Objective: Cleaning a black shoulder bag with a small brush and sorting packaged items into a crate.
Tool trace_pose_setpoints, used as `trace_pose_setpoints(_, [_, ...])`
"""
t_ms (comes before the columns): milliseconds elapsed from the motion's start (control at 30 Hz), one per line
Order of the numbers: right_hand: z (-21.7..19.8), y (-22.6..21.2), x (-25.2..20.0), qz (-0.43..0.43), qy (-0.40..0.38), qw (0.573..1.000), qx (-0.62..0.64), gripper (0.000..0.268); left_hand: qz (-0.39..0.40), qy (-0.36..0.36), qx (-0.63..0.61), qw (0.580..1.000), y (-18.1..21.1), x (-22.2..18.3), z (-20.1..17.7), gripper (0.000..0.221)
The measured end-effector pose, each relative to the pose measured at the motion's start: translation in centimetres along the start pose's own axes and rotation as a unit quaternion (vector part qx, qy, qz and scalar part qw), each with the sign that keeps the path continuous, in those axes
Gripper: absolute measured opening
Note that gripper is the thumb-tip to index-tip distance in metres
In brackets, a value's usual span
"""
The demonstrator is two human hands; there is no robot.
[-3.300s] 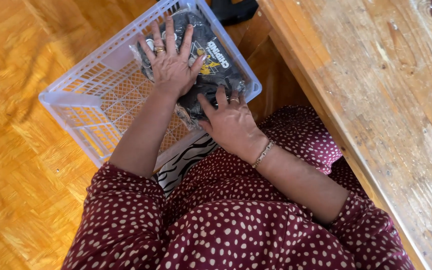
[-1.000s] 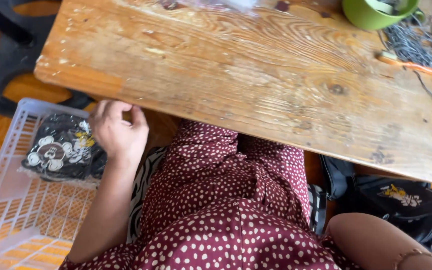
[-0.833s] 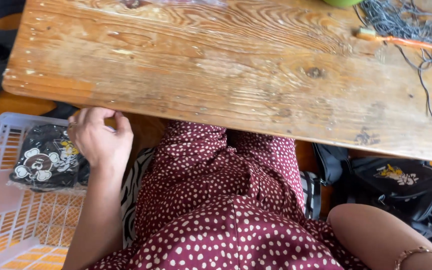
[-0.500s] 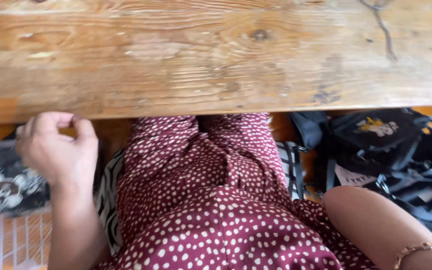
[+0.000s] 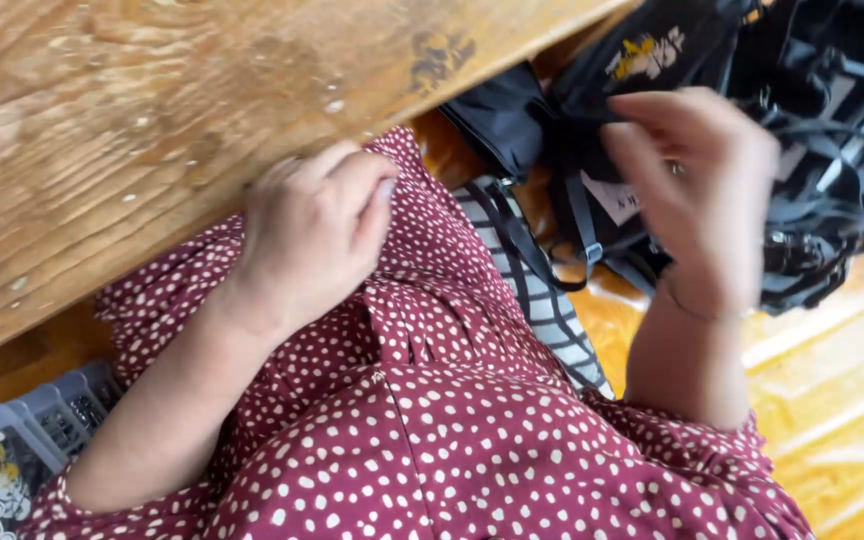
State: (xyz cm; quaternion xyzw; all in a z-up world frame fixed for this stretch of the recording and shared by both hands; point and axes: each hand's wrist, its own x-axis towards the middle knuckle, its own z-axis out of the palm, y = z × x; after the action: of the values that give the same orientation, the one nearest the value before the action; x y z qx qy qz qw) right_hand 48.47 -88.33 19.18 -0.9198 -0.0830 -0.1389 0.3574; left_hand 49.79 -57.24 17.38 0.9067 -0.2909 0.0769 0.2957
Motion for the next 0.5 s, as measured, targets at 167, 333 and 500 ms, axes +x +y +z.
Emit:
trace_pose_setpoints(167, [9.4, 10.7, -0.7, 0.095, -0.155, 0.981, -0.067, 0.011, -0.024, -0.184, -0.133, 0.974, 3.2, 4.9, 6.2, 0.042])
trace_pose_setpoints(333, [17.0, 15.6, -0.5, 0.07, -0.202, 0.951, -0.225, 0.067, -0.103, -0.267, -0.122, 0.95, 1.7, 7.0, 12.6, 0.067])
trace_pose_setpoints(500, [23.8, 20.5, 0.2, 0.104, -0.248, 0.904, -0.331, 0.088, -0.126, -0.264, -0.163, 0.942, 2.3, 8.4, 12.5, 0.065])
